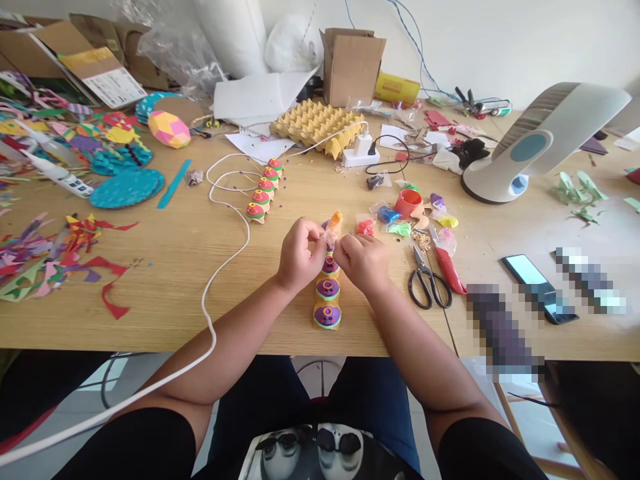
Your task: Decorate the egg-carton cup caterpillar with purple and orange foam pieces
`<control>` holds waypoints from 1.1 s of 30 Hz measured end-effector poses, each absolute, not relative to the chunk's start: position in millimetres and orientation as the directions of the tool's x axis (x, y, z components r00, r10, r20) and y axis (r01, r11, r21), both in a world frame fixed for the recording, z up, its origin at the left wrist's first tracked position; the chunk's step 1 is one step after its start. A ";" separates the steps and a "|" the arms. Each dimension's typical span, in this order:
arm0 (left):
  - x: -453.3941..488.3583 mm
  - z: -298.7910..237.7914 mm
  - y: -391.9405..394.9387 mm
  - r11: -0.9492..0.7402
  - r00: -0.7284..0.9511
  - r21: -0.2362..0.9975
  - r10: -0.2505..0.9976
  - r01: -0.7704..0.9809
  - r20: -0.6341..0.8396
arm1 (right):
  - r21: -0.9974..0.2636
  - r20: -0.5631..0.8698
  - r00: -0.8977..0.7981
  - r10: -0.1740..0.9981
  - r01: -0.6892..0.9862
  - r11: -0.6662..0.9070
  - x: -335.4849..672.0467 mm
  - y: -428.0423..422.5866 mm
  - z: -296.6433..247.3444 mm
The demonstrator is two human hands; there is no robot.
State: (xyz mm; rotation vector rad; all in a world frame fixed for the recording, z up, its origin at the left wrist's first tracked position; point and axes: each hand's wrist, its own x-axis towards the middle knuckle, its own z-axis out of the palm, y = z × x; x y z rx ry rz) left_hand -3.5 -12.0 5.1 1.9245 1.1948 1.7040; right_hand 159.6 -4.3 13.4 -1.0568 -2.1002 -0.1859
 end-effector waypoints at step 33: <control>-17.3 6.2 0.9 -0.406 0.112 0.903 0.913 0.138 0.393 | -0.535 0.584 -0.458 0.670 0.404 0.742 169.1 7.9 10.5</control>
